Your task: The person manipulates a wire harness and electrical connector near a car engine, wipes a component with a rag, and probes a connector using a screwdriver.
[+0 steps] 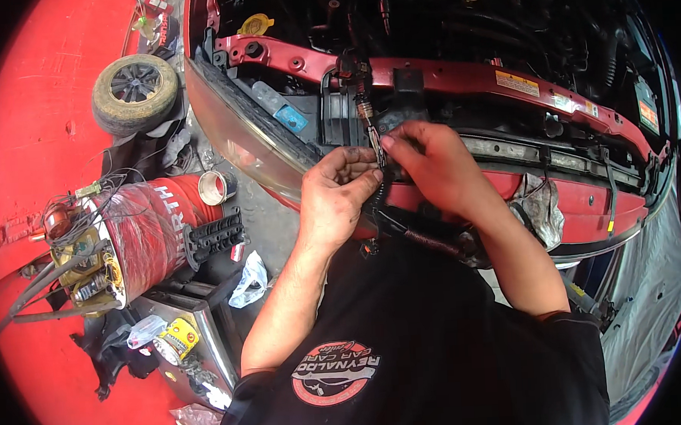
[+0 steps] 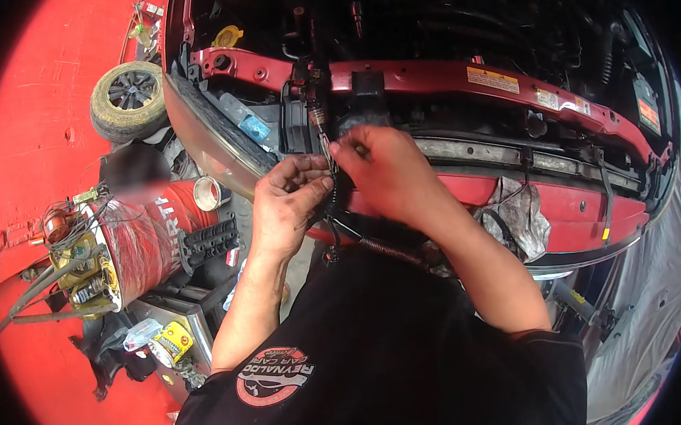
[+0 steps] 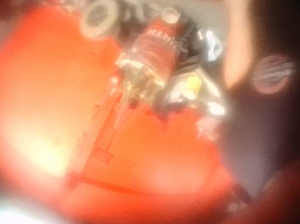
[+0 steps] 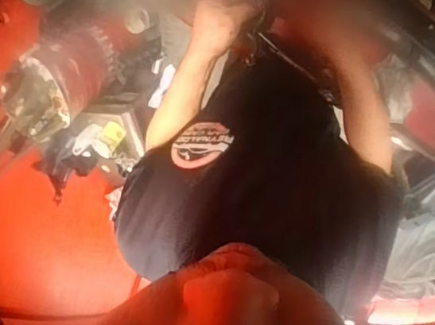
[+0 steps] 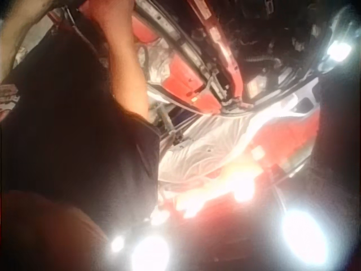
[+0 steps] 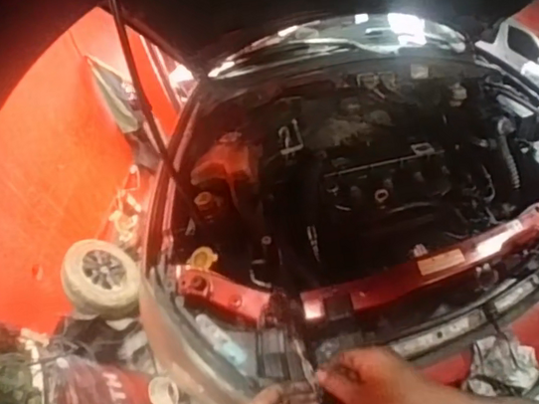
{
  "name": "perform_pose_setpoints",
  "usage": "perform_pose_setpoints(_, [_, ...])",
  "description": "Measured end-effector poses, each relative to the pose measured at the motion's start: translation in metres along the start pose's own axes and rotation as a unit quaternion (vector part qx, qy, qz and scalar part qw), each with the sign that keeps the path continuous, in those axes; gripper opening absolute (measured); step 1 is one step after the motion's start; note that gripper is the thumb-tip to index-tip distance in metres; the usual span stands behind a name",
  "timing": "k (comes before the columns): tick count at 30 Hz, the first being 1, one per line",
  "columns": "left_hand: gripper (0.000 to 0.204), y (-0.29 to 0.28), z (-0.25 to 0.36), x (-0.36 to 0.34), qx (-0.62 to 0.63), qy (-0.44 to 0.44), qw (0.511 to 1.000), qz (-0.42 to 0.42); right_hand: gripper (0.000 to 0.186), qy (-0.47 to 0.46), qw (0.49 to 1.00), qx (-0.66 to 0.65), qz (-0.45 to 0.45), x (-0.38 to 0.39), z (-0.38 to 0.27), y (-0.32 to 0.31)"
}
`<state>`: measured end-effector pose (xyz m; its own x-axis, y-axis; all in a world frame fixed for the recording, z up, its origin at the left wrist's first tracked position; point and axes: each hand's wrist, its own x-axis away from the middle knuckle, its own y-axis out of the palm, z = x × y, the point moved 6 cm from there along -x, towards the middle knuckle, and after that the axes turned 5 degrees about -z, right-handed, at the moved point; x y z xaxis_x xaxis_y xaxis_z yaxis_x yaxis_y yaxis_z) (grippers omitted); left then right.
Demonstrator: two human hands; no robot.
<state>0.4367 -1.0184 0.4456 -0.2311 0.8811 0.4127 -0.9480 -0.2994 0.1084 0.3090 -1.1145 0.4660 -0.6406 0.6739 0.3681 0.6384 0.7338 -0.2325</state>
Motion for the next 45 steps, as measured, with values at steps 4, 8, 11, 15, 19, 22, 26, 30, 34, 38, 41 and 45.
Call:
perform_pose_setpoints(4, [0.017,-0.006,0.000,-0.004,-0.016,-0.022,1.000,0.015,0.019,-0.009,0.999,-0.039,0.016,-0.021,0.017,0.004])
perform_pose_setpoints(8, [0.016,-0.002,-0.003,-0.011,-0.020,-0.019,1.000,-0.004,0.013,-0.027,0.999,-0.019,0.010,-0.020,0.010,0.003])
perform_pose_setpoints(11, [0.023,0.006,-0.006,-0.013,-0.072,-0.003,0.994,-0.084,0.012,0.019,0.999,-0.027,-0.021,-0.019,0.003,0.005])
perform_pose_setpoints(15, [0.027,0.012,-0.011,-0.010,-0.072,-0.065,0.980,-0.172,0.017,0.024,0.999,0.010,-0.044,-0.024,0.006,0.003])
perform_pose_setpoints(19, [0.018,0.013,-0.007,-0.010,-0.152,-0.097,0.974,-0.138,0.017,-0.018,0.999,-0.040,-0.024,-0.029,0.020,0.010])
perform_pose_setpoints(22, [0.014,0.015,0.001,-0.009,-0.149,-0.105,0.977,-0.111,0.015,-0.005,0.993,-0.107,-0.043,-0.029,0.022,0.016])
perform_pose_setpoints(26, [0.022,0.012,-0.004,-0.011,-0.266,-0.011,0.963,-0.035,0.015,0.079,0.950,-0.287,-0.094,-0.030,0.031,0.016])
perform_pose_setpoints(30, [0.028,0.022,0.008,-0.010,-0.322,0.048,0.945,0.022,0.018,0.080,0.912,-0.396,-0.072,-0.028,0.031,0.016])
perform_pose_setpoints(34, [0.026,0.025,0.016,-0.011,-0.300,0.019,0.954,0.016,0.016,0.050,0.899,-0.430,-0.064,-0.028,0.031,0.013])
perform_pose_setpoints(38, [0.025,0.025,0.010,-0.011,-0.278,0.076,0.956,0.050,0.016,0.030,0.885,-0.459,-0.071,-0.031,0.032,0.014])
perform_pose_setpoints(41, [0.024,0.026,0.012,-0.012,-0.276,0.082,0.956,0.050,0.016,0.031,0.863,-0.496,-0.089,-0.033,0.037,0.012])
perform_pose_setpoints(45, [0.023,0.026,0.003,-0.006,-0.220,0.110,0.968,0.045,0.016,0.049,0.835,-0.535,-0.114,-0.031,0.034,0.015])
